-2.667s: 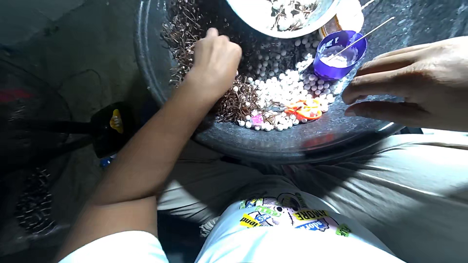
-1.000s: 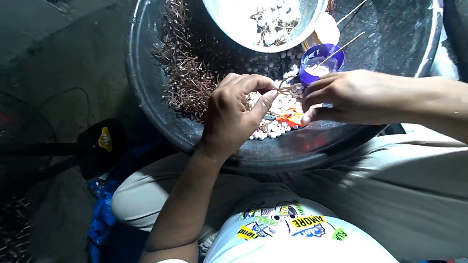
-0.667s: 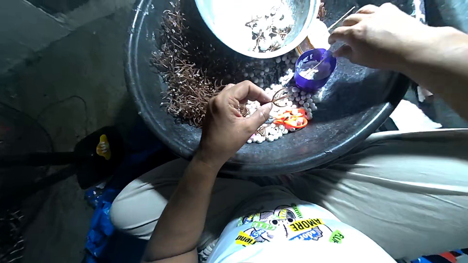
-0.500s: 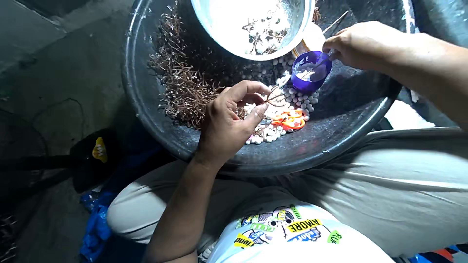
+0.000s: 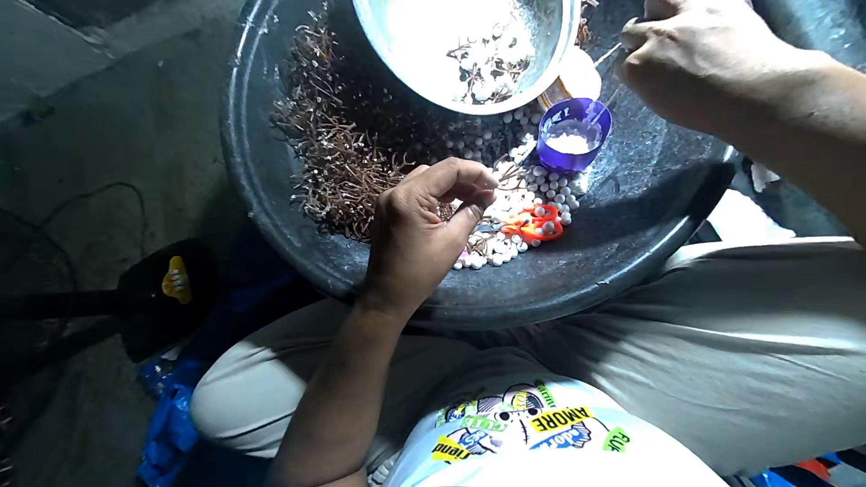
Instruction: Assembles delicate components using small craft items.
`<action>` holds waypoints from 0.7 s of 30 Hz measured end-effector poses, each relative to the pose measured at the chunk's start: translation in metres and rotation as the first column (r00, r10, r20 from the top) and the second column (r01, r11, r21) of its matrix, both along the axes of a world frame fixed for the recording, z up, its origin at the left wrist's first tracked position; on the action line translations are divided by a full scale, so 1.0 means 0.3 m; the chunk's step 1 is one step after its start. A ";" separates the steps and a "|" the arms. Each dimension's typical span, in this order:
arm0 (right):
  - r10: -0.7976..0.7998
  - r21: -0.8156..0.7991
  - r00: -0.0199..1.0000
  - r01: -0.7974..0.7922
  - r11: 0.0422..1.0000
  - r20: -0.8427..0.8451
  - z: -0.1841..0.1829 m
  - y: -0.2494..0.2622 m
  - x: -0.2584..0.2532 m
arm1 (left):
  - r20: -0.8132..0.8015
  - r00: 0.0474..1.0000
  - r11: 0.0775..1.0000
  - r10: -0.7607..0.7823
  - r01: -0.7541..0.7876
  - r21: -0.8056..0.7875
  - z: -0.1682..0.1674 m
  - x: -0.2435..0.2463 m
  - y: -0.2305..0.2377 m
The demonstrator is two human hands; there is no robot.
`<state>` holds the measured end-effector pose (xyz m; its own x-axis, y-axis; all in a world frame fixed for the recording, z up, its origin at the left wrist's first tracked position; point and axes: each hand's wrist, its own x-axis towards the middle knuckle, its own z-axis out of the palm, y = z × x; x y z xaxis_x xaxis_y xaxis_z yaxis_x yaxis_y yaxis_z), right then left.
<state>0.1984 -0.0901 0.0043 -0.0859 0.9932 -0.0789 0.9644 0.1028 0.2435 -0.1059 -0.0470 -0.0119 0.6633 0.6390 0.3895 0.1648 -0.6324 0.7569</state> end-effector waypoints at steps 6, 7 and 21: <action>-0.007 0.007 0.973 0.009 1.000 -0.231 -0.044 -0.007 0.067 | 0.016 1.000 1.000 -0.002 0.002 -0.019 0.005 0.003 -0.001; 0.002 0.037 0.964 0.008 0.999 -0.267 -0.051 -0.011 0.087 | 0.010 1.000 1.000 0.001 -0.001 -0.020 0.007 0.002 -0.001; 0.118 0.335 0.717 0.169 0.927 -0.687 -0.011 -0.128 0.220 | 0.070 0.997 0.998 0.030 -0.026 -0.060 0.015 0.004 -0.002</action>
